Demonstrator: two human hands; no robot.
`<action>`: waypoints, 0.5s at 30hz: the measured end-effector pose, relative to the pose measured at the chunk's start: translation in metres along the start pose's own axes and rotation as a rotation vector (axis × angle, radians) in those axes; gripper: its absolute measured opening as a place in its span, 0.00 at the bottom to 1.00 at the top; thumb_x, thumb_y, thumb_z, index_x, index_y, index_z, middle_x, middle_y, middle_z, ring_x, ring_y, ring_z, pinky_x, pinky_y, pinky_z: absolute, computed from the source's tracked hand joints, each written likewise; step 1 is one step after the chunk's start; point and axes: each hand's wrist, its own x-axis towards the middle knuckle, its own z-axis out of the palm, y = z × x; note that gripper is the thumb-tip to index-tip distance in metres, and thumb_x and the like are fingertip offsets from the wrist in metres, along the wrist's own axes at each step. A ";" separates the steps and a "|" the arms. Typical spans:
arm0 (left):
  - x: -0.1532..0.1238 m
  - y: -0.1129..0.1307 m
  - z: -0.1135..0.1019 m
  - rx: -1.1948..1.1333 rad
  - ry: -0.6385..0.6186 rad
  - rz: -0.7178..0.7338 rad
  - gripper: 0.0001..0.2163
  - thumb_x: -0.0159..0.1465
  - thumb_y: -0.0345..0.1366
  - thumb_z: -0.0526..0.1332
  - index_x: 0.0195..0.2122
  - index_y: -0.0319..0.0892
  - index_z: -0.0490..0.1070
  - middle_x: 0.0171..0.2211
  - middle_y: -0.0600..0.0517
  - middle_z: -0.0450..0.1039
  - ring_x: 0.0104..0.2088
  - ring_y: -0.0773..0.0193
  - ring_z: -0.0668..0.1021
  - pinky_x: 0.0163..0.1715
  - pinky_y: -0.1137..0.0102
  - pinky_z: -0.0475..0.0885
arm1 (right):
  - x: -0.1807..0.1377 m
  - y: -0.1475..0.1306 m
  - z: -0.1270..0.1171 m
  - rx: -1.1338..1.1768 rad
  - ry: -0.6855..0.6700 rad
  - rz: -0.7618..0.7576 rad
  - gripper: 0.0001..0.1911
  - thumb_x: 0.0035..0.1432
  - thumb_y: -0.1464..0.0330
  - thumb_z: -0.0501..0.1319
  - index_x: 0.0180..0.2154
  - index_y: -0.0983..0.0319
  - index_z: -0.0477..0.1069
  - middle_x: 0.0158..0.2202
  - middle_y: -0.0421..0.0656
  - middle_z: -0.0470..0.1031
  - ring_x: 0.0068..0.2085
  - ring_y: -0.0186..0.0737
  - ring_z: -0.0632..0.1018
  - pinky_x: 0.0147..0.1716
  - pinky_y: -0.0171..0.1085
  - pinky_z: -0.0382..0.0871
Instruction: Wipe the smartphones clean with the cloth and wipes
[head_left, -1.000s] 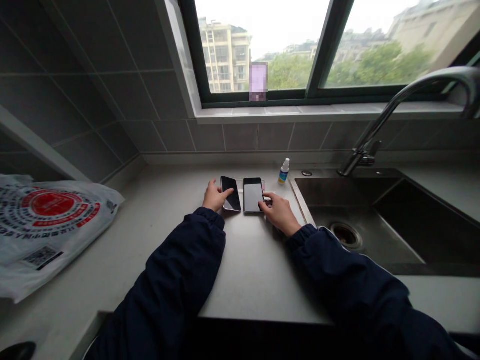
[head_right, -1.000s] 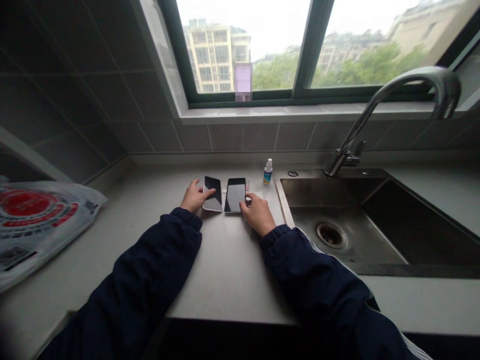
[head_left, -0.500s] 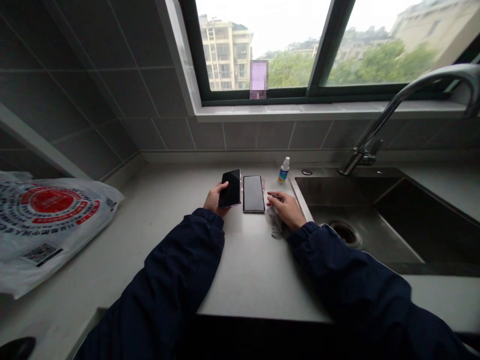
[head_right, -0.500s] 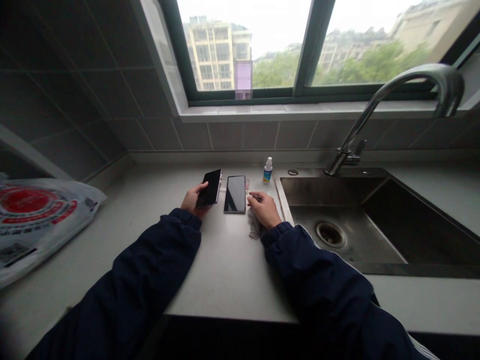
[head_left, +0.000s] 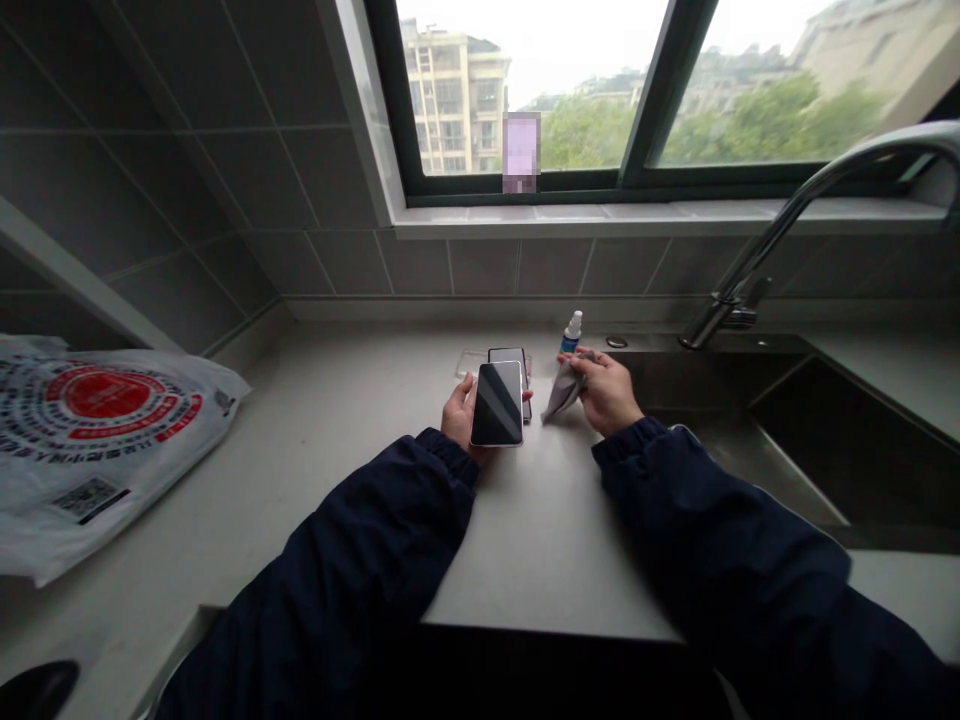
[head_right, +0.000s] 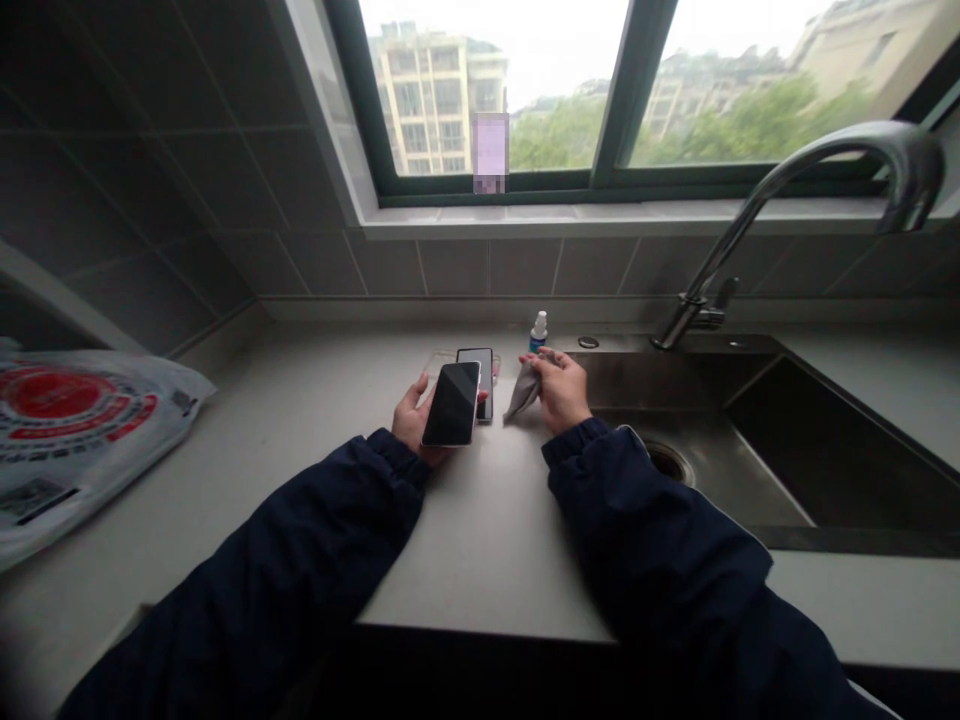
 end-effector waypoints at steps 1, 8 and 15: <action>0.001 -0.001 -0.003 0.000 -0.033 -0.015 0.31 0.70 0.55 0.46 0.65 0.39 0.63 0.45 0.39 0.80 0.40 0.50 0.83 0.36 0.60 0.77 | 0.004 -0.008 0.006 0.017 0.003 -0.034 0.16 0.47 0.69 0.68 0.39 0.58 0.66 0.39 0.44 0.79 0.45 0.45 0.82 0.48 0.45 0.78; 0.003 -0.006 -0.012 0.028 -0.188 -0.127 0.44 0.63 0.70 0.37 0.67 0.42 0.59 0.49 0.35 0.77 0.36 0.45 0.83 0.35 0.54 0.75 | -0.015 -0.054 0.065 -0.099 -0.316 -0.516 0.13 0.61 0.61 0.65 0.45 0.58 0.69 0.46 0.45 0.78 0.48 0.40 0.81 0.53 0.44 0.73; 0.015 -0.014 -0.013 -0.057 -0.023 0.030 0.41 0.65 0.68 0.41 0.62 0.38 0.66 0.45 0.38 0.79 0.44 0.43 0.82 0.43 0.51 0.76 | -0.075 -0.043 0.044 -0.516 -0.680 -0.691 0.16 0.69 0.58 0.58 0.52 0.57 0.73 0.53 0.48 0.78 0.56 0.46 0.77 0.59 0.48 0.70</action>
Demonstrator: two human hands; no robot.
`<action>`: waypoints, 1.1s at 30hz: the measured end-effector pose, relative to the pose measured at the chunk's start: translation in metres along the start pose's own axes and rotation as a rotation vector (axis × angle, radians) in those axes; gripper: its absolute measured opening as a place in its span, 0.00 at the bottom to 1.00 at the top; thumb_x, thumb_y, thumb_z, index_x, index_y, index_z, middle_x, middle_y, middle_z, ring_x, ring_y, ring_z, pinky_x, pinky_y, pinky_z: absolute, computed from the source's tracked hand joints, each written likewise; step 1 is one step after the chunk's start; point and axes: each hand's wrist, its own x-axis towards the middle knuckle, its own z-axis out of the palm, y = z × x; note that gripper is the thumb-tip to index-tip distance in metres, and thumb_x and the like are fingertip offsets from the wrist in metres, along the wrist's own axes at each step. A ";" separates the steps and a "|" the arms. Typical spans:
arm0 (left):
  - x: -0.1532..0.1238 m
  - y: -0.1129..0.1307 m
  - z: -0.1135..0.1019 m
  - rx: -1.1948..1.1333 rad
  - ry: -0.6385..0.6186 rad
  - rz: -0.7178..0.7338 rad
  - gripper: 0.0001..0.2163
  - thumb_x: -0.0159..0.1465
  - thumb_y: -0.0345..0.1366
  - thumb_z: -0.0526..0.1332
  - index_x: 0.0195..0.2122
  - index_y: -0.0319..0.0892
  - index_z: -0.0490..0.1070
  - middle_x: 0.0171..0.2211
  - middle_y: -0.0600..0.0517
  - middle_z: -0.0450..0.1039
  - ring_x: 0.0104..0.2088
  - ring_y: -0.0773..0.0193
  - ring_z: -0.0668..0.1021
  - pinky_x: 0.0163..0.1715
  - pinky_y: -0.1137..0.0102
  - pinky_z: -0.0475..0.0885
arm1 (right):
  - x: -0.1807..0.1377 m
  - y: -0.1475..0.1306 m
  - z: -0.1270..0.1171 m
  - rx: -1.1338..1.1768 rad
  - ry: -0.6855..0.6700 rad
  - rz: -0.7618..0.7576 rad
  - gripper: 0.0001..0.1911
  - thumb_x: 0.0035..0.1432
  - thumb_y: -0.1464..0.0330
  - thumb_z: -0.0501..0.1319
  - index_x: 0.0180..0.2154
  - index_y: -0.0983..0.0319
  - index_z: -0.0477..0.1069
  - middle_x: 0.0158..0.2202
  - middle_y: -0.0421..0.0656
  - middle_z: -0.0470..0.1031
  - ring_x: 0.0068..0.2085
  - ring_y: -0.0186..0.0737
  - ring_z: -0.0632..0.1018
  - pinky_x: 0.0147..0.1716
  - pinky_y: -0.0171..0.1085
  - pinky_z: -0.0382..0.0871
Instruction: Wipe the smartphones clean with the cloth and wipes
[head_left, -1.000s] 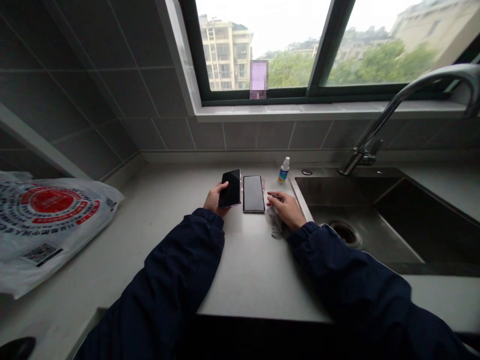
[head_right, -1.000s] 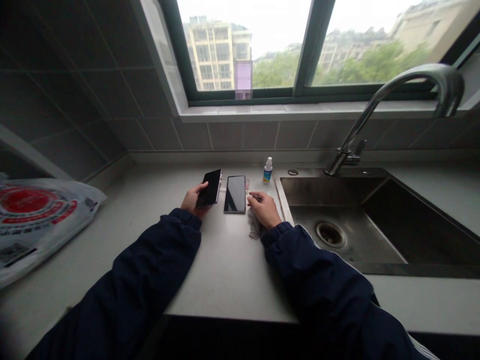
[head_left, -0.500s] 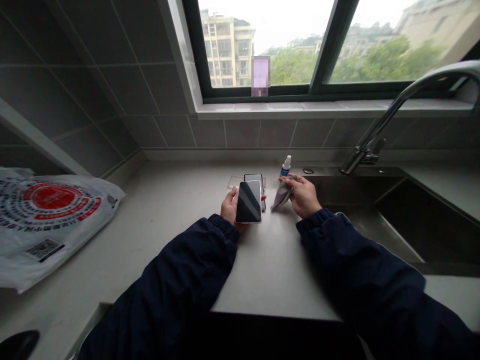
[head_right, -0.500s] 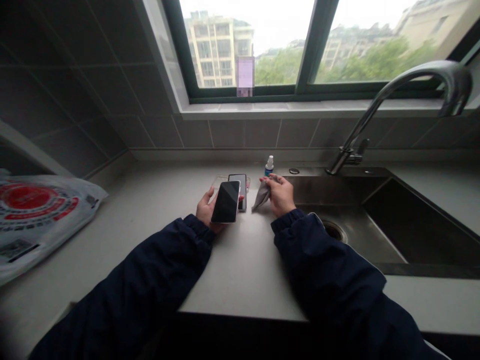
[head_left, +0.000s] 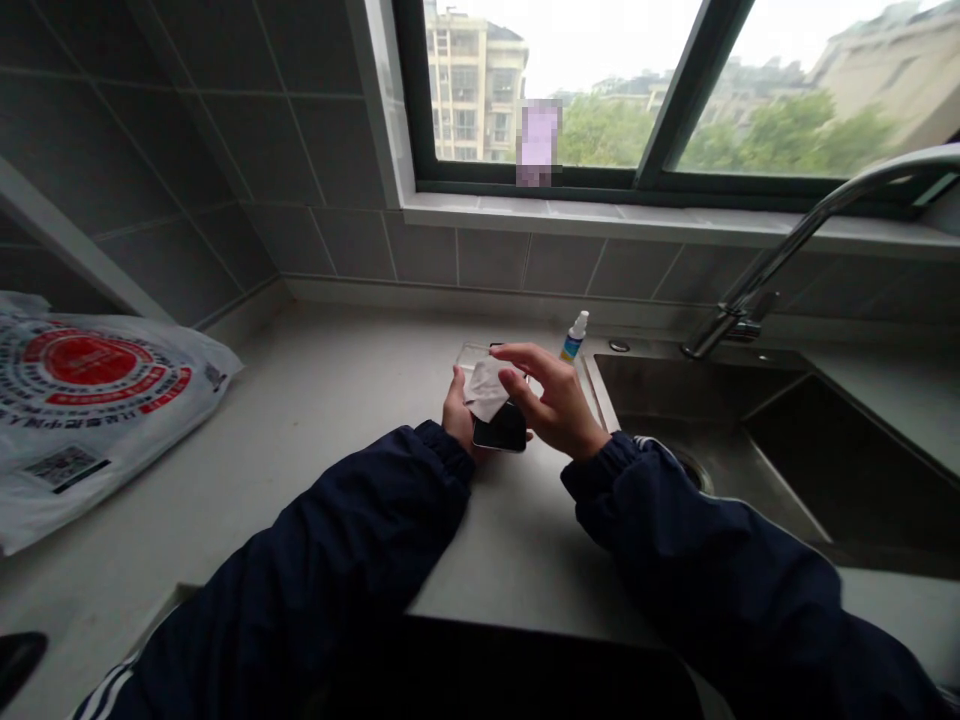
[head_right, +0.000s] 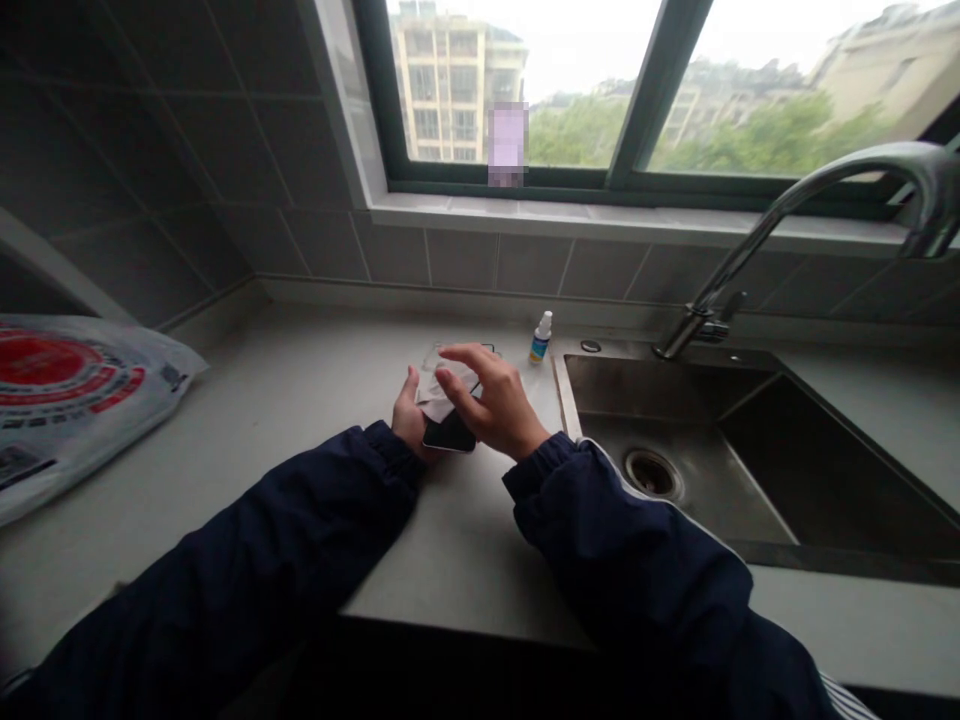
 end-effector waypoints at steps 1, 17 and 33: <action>0.001 -0.001 0.001 -0.034 0.004 0.043 0.39 0.67 0.66 0.43 0.62 0.37 0.66 0.47 0.38 0.79 0.47 0.44 0.81 0.47 0.52 0.76 | -0.011 0.003 0.000 -0.062 -0.004 -0.039 0.15 0.70 0.60 0.57 0.53 0.57 0.74 0.54 0.49 0.78 0.58 0.46 0.76 0.60 0.48 0.69; -0.007 -0.012 0.017 -0.286 -0.048 0.031 0.31 0.73 0.55 0.44 0.67 0.39 0.63 0.59 0.41 0.73 0.65 0.51 0.70 0.69 0.57 0.57 | -0.047 0.037 0.006 -0.545 -0.346 -0.185 0.38 0.71 0.52 0.52 0.72 0.65 0.50 0.74 0.53 0.47 0.75 0.52 0.44 0.71 0.58 0.46; -0.006 0.005 0.012 -0.222 -0.032 -0.082 0.43 0.68 0.65 0.37 0.67 0.32 0.62 0.52 0.34 0.77 0.56 0.45 0.78 0.63 0.52 0.65 | -0.049 0.034 0.006 -0.490 -0.456 -0.161 0.30 0.73 0.55 0.50 0.71 0.56 0.54 0.71 0.46 0.58 0.73 0.51 0.55 0.70 0.63 0.42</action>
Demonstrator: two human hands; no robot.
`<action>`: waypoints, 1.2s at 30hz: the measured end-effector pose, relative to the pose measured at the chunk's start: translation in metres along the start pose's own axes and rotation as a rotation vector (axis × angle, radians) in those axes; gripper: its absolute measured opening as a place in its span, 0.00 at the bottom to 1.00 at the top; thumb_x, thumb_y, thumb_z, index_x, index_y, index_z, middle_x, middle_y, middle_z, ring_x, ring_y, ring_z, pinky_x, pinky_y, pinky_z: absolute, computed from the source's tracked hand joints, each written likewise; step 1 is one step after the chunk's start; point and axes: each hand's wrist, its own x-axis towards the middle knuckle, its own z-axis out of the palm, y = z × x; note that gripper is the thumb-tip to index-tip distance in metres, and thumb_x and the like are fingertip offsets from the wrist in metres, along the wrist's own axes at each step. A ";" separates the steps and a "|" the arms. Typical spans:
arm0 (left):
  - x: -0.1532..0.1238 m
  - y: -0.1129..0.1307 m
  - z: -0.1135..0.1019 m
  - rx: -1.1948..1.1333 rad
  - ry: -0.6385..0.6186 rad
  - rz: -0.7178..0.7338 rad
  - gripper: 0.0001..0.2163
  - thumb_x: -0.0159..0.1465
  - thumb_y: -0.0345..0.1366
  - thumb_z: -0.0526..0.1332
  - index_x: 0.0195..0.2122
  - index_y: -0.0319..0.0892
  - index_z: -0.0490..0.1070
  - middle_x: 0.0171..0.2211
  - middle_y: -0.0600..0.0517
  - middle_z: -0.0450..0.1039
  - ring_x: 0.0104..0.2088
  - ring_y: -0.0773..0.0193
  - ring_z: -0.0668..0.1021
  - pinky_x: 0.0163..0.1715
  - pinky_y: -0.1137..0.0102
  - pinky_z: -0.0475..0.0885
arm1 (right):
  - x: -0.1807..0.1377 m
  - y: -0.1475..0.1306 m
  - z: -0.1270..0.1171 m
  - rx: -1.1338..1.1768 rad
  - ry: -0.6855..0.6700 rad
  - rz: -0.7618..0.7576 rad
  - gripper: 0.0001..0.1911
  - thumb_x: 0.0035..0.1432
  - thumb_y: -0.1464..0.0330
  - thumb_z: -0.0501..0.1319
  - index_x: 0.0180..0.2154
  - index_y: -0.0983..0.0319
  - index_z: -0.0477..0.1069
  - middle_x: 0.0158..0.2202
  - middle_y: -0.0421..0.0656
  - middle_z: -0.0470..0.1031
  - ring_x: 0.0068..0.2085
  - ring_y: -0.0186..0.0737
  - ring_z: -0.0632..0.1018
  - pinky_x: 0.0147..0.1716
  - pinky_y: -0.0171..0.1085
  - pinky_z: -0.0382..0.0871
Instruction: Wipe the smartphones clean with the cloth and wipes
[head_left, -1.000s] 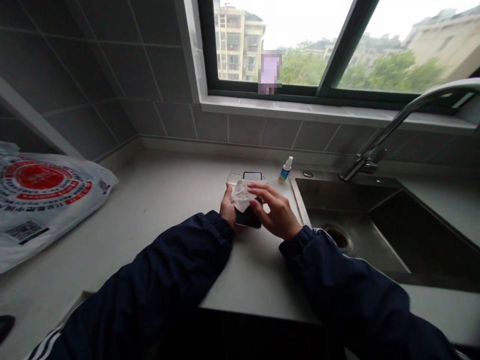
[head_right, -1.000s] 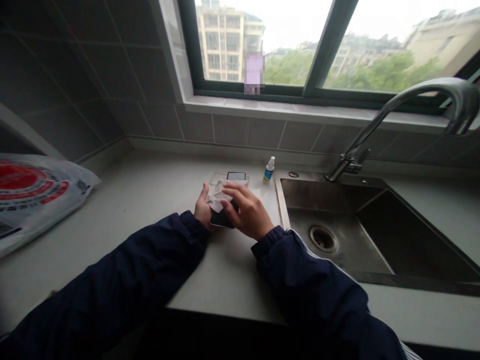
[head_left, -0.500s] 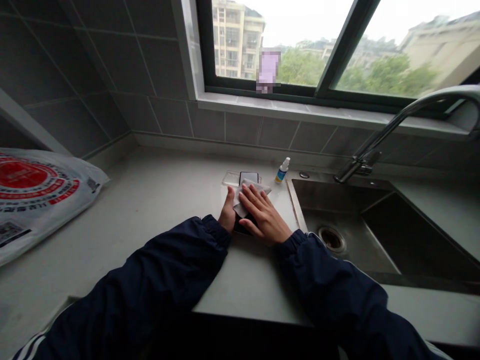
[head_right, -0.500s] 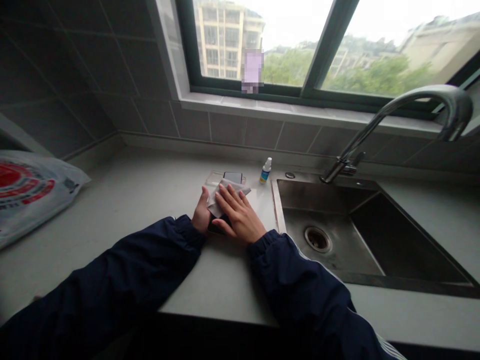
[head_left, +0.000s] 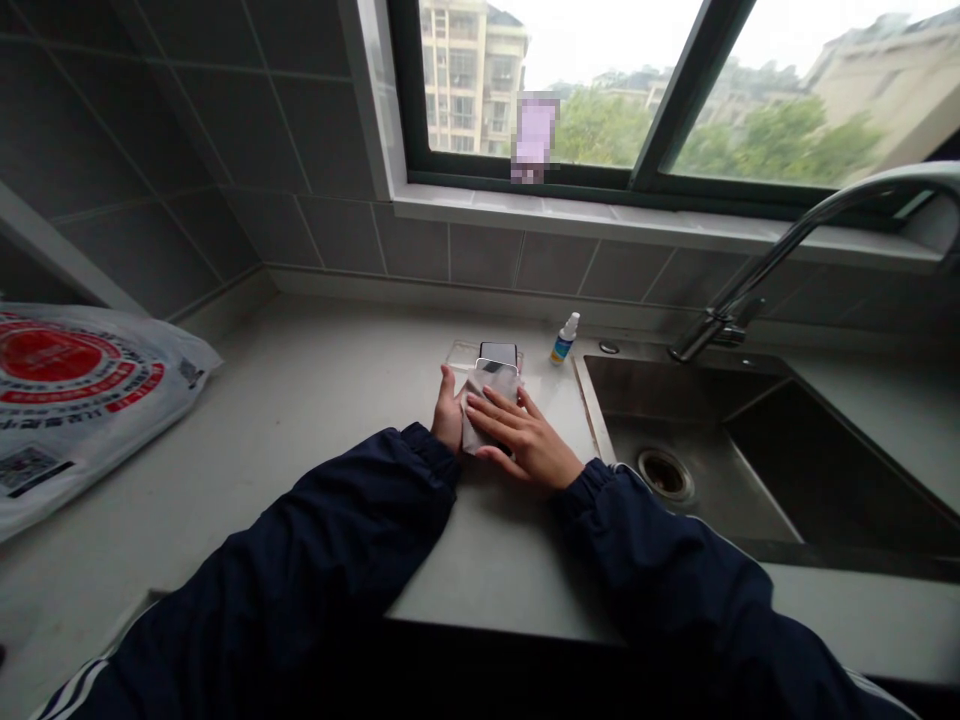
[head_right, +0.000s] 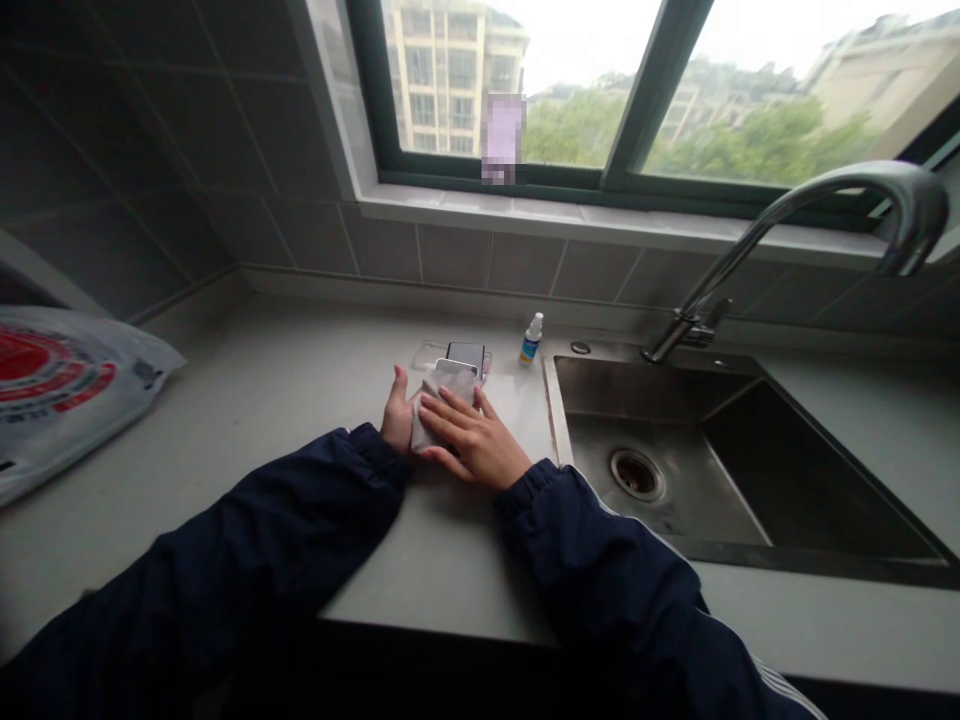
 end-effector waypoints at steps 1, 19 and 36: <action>0.000 -0.001 0.001 -0.008 -0.004 0.007 0.42 0.69 0.64 0.37 0.68 0.34 0.61 0.54 0.35 0.76 0.57 0.46 0.78 0.63 0.53 0.65 | -0.001 0.004 0.000 -0.017 0.016 0.049 0.30 0.73 0.55 0.49 0.71 0.57 0.53 0.72 0.46 0.56 0.73 0.51 0.54 0.70 0.64 0.42; -0.007 -0.002 0.011 -0.009 0.005 -0.105 0.37 0.71 0.60 0.37 0.69 0.36 0.59 0.55 0.38 0.76 0.57 0.50 0.78 0.62 0.58 0.66 | -0.001 0.008 0.002 0.044 0.186 0.194 0.26 0.74 0.57 0.46 0.68 0.56 0.60 0.70 0.47 0.60 0.72 0.49 0.58 0.69 0.67 0.37; 0.003 -0.003 -0.006 0.047 -0.058 -0.114 0.37 0.71 0.60 0.44 0.67 0.32 0.60 0.52 0.34 0.77 0.54 0.47 0.79 0.63 0.55 0.65 | -0.003 0.000 0.006 0.152 0.187 0.110 0.25 0.71 0.58 0.54 0.65 0.56 0.65 0.67 0.48 0.66 0.70 0.51 0.62 0.70 0.64 0.36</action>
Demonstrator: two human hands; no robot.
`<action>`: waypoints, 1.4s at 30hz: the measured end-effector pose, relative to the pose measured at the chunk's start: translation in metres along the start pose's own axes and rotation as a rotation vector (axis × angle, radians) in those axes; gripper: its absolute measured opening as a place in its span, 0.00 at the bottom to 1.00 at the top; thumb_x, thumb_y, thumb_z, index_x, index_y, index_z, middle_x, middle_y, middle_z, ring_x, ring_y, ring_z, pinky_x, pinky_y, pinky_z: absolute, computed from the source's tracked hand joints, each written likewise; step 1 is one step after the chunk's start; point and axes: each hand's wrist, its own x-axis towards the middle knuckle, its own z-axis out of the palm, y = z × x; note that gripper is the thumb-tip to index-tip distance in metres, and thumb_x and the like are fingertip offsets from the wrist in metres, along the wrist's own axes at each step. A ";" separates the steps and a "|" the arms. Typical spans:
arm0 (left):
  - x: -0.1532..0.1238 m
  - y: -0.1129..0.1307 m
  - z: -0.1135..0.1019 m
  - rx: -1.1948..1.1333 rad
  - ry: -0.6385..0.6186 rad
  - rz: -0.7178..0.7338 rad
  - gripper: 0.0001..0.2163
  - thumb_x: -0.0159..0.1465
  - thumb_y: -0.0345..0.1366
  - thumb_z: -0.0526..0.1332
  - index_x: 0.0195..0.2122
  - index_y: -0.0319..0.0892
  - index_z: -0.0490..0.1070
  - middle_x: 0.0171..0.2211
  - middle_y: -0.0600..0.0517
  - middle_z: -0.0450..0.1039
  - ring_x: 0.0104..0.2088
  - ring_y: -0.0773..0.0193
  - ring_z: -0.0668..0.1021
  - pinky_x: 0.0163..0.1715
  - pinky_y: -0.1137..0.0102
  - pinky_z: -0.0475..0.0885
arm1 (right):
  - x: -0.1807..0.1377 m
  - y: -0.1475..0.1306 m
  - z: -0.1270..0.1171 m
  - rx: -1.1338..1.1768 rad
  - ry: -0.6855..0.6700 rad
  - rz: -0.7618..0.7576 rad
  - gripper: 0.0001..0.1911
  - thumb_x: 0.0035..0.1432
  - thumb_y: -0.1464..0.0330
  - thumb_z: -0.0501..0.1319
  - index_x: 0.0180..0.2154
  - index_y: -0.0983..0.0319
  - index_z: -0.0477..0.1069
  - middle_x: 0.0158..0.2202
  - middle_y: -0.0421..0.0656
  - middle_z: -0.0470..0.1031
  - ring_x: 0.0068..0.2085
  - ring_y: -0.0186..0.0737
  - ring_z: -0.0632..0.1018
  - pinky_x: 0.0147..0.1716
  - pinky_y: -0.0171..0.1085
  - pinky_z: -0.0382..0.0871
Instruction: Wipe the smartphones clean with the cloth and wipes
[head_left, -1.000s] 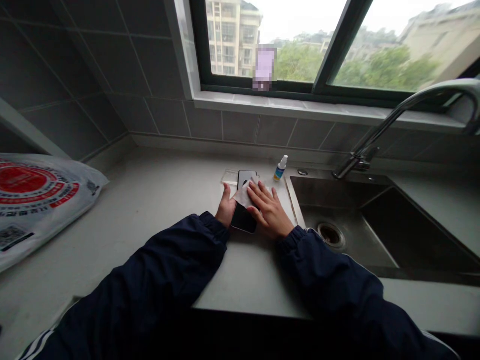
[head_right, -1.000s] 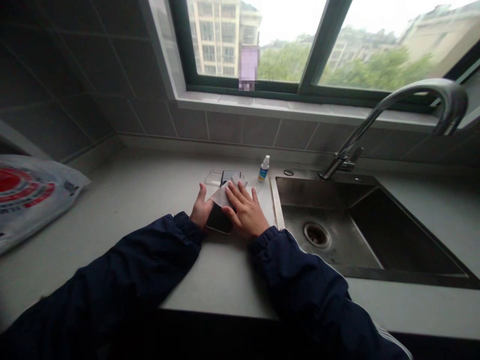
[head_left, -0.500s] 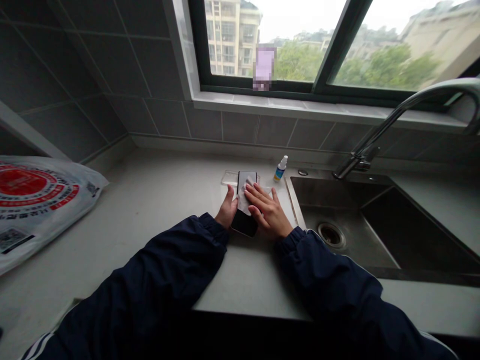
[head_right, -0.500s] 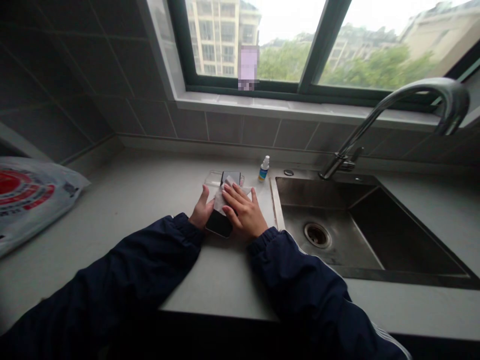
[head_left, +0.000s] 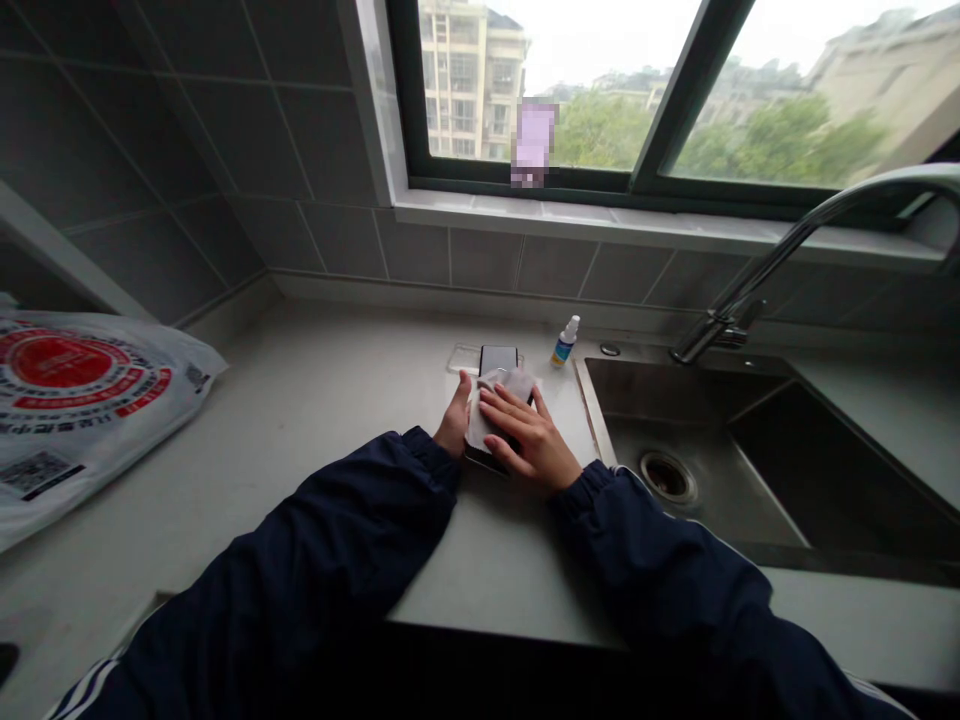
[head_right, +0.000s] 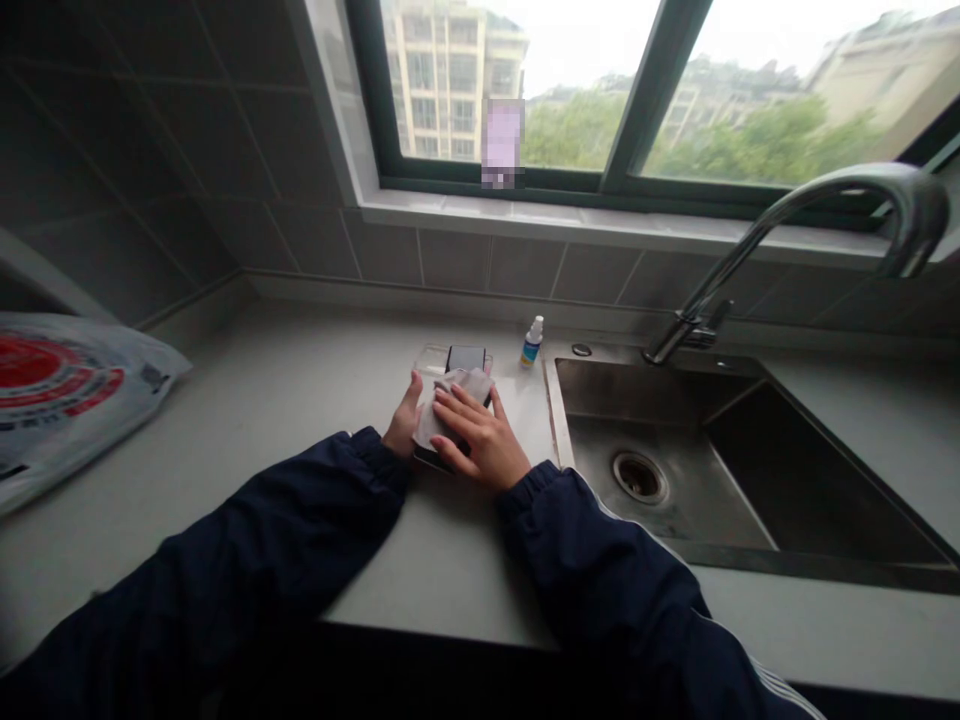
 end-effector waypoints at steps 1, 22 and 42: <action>0.000 -0.001 0.002 -0.018 -0.004 0.025 0.36 0.72 0.58 0.43 0.68 0.33 0.59 0.53 0.35 0.77 0.56 0.48 0.78 0.65 0.55 0.63 | 0.000 0.002 0.000 -0.022 0.020 0.041 0.26 0.71 0.59 0.53 0.66 0.57 0.63 0.68 0.48 0.63 0.71 0.50 0.60 0.70 0.65 0.36; -0.004 -0.004 0.016 -0.015 -0.060 0.040 0.34 0.74 0.52 0.34 0.71 0.33 0.55 0.57 0.39 0.75 0.63 0.55 0.72 0.68 0.63 0.58 | 0.000 0.003 0.008 -0.035 0.112 0.240 0.31 0.71 0.57 0.51 0.71 0.52 0.52 0.73 0.47 0.53 0.74 0.55 0.51 0.66 0.72 0.43; -0.001 0.007 0.001 -0.015 -0.011 -0.028 0.40 0.70 0.61 0.38 0.68 0.31 0.59 0.53 0.33 0.76 0.55 0.46 0.79 0.62 0.53 0.65 | 0.000 -0.001 0.009 0.018 0.068 0.088 0.21 0.73 0.62 0.50 0.62 0.53 0.69 0.65 0.46 0.69 0.69 0.51 0.65 0.68 0.67 0.43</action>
